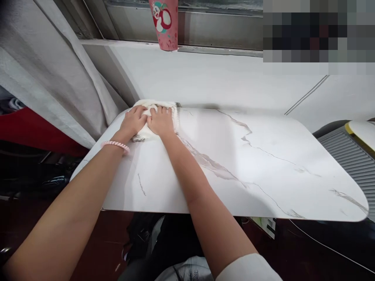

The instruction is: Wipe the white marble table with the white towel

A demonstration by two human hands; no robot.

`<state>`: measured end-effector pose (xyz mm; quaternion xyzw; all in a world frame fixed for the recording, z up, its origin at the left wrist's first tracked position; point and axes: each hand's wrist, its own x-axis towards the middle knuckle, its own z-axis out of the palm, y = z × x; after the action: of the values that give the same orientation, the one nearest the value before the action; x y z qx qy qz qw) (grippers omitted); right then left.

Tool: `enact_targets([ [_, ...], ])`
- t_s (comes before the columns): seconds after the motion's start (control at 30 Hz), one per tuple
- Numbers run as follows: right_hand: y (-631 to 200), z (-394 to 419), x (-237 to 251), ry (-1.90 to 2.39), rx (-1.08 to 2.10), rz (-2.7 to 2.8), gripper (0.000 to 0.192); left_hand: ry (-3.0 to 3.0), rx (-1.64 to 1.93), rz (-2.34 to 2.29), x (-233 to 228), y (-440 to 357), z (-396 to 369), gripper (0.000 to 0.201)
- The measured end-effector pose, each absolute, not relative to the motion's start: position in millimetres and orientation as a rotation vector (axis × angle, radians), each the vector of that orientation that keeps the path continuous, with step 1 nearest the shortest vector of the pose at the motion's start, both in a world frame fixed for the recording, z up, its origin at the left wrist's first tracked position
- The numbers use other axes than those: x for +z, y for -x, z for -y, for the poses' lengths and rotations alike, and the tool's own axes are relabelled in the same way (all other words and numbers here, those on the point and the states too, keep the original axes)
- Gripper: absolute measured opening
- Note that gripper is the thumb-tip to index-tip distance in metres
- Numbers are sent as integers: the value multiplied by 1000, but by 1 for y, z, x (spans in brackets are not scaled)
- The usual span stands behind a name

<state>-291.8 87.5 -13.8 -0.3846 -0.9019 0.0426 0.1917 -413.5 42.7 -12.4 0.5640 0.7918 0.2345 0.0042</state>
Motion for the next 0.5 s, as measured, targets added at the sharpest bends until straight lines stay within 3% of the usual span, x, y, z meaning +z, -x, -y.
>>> enact_targets([
  [0.23,334,-85,-8,968,202,2574,44,-1633,793,-2611,-18,458,-34,41],
  [0.5,315,-99,-12,913,285,2548,44,-1681,622,-2660,-15,446,-48,41],
])
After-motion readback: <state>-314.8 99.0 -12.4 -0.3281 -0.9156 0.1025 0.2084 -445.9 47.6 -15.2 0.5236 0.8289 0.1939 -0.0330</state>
